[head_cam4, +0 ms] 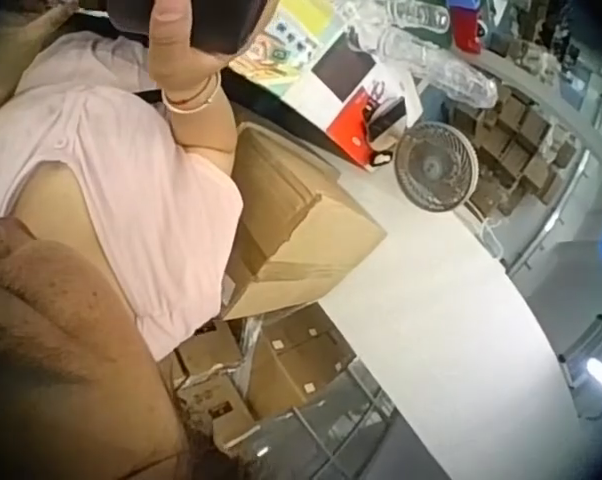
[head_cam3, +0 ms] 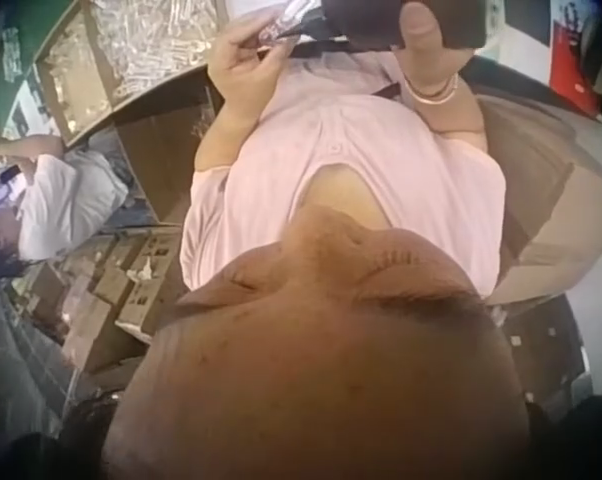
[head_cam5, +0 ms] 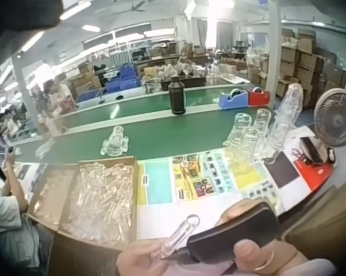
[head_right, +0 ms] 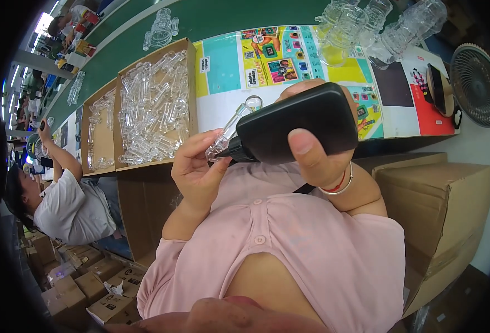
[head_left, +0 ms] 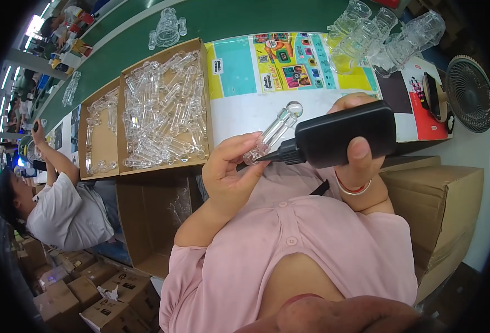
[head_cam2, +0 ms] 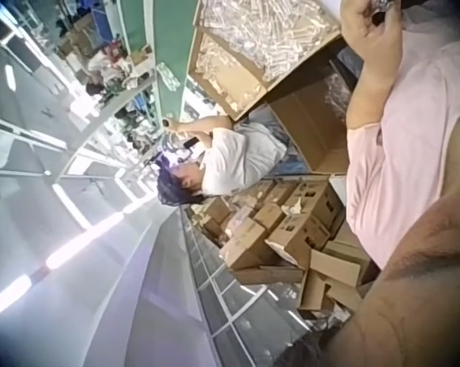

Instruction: Applying a liquid adhesive or sealant from a squeeze bottle onto small clear plastic components as part of an assembly line process.

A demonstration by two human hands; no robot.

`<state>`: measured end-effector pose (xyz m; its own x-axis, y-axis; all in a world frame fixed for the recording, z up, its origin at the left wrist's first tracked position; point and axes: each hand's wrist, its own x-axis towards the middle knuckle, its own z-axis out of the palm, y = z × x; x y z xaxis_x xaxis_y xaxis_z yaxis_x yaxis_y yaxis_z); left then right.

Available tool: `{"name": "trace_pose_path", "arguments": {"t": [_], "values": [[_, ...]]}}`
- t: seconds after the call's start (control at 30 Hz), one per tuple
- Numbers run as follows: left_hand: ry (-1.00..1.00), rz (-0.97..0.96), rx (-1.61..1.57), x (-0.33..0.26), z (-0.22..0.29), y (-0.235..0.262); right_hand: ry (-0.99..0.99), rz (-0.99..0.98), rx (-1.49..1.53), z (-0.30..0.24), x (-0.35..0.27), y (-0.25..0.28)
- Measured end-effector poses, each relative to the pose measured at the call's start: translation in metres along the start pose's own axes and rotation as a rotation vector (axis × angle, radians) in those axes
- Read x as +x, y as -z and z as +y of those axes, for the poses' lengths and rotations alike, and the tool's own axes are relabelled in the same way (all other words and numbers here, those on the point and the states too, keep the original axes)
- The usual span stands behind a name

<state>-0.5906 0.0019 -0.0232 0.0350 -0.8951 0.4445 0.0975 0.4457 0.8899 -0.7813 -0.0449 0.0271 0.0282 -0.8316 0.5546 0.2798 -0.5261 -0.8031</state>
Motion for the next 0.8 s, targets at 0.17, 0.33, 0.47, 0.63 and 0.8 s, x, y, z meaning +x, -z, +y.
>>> {"name": "trace_pose_path", "arguments": {"t": [0.17, 0.33, 0.47, 0.63, 0.8], "values": [[-0.060, 0.003, -0.012, -0.0004, -0.0019, 0.0032, 0.053, -0.084, -0.066, -0.0015, -0.0051, -0.0026], [-0.079, 0.021, 0.019, -0.0009, -0.0018, 0.0031, 0.064, -0.121, -0.095, -0.0029, -0.0070, -0.0032], [-0.100, 0.017, 0.063, -0.0006, -0.0015, 0.0043, 0.080, -0.126, -0.137, -0.0015, -0.0084, -0.0016], [-0.148, 0.033, 0.126, -0.0004, -0.0037, 0.0061, -0.003, -0.081, -0.035, -0.0021, -0.0072, -0.0073], [-0.185, 0.036, 0.189, -0.0003, -0.0052, 0.0099, -0.059, -0.075, -0.028, -0.0039, -0.0053, -0.0084]]}}
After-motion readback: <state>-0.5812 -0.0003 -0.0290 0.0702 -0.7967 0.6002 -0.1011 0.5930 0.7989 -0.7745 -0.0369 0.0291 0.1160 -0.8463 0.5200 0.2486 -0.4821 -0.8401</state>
